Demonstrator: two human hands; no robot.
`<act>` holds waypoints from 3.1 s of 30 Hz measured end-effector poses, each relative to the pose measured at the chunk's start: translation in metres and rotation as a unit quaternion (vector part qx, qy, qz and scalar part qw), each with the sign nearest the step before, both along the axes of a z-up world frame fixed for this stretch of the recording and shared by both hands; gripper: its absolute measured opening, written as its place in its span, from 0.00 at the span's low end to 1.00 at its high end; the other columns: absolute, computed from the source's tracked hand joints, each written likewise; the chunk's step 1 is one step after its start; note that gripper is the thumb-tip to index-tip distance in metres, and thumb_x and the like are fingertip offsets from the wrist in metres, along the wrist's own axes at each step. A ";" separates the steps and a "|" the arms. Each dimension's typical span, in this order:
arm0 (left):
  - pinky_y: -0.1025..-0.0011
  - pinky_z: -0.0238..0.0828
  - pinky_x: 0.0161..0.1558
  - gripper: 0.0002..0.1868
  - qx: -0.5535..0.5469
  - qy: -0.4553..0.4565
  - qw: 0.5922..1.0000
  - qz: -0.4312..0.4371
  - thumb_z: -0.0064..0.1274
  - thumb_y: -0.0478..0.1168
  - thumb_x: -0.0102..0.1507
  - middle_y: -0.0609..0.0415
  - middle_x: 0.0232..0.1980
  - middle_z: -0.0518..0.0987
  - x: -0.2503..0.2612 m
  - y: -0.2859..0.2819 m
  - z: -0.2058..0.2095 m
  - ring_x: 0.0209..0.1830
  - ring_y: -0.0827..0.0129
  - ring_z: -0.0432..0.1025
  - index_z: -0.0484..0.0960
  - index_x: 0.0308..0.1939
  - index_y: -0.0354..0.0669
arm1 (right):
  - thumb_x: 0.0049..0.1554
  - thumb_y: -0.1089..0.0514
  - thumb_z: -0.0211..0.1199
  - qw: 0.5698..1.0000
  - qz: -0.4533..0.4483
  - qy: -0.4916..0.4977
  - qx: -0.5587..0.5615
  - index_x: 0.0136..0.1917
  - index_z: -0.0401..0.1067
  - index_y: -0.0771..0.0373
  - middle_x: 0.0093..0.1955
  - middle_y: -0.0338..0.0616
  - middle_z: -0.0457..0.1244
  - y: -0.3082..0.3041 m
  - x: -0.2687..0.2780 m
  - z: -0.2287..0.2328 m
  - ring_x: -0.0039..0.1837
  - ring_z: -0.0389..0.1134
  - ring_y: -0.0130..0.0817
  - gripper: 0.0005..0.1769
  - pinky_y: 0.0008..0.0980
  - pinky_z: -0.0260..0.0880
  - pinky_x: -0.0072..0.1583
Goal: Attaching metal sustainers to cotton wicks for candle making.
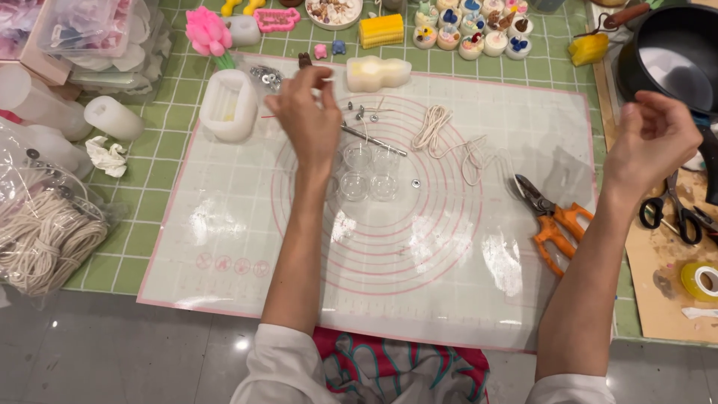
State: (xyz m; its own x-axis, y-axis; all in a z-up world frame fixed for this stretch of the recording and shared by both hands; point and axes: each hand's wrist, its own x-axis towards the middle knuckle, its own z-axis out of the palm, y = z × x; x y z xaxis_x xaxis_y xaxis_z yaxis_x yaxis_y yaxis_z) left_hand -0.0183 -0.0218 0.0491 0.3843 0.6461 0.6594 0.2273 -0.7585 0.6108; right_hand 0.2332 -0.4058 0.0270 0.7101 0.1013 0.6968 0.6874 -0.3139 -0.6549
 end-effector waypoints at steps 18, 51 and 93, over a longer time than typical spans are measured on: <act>0.61 0.59 0.53 0.04 0.097 0.114 0.914 -0.378 0.59 0.33 0.61 0.55 0.42 0.77 0.021 -0.154 -0.019 0.48 0.62 0.70 0.83 0.40 0.42 | 0.59 0.71 0.70 0.995 -0.083 -0.010 -0.044 0.48 0.83 0.71 0.39 0.40 0.69 0.004 -0.019 0.025 0.41 0.66 0.20 0.03 0.20 0.63 0.44; 0.58 0.69 0.53 0.22 0.038 0.132 0.890 -0.436 0.47 0.20 0.55 0.49 0.47 0.78 0.027 -0.142 -0.025 0.48 0.54 0.73 0.79 0.51 0.37 | 0.62 0.67 0.64 0.964 -0.049 0.068 -0.252 0.54 0.77 0.70 0.43 0.53 0.70 -0.050 -0.125 0.072 0.38 0.72 0.38 0.07 0.34 0.70 0.43; 0.77 0.67 0.34 0.16 -0.308 0.078 0.770 -0.553 0.64 0.33 0.62 0.60 0.37 0.77 0.036 -0.154 -0.033 0.32 0.82 0.68 0.85 0.54 0.38 | 0.65 0.56 0.60 0.886 0.271 0.374 0.035 0.54 0.78 0.68 0.43 0.35 0.69 0.053 -0.133 0.004 0.42 0.65 0.20 0.13 0.22 0.68 0.45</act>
State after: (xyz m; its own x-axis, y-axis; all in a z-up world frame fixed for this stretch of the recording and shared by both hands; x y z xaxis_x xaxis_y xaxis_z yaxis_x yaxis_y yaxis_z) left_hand 0.0177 -0.1755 0.0164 0.9679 0.0382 0.2484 -0.2424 -0.1190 0.9629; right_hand 0.1005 -0.3530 0.0307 0.8369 0.5429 0.0696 0.0897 -0.0107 -0.9959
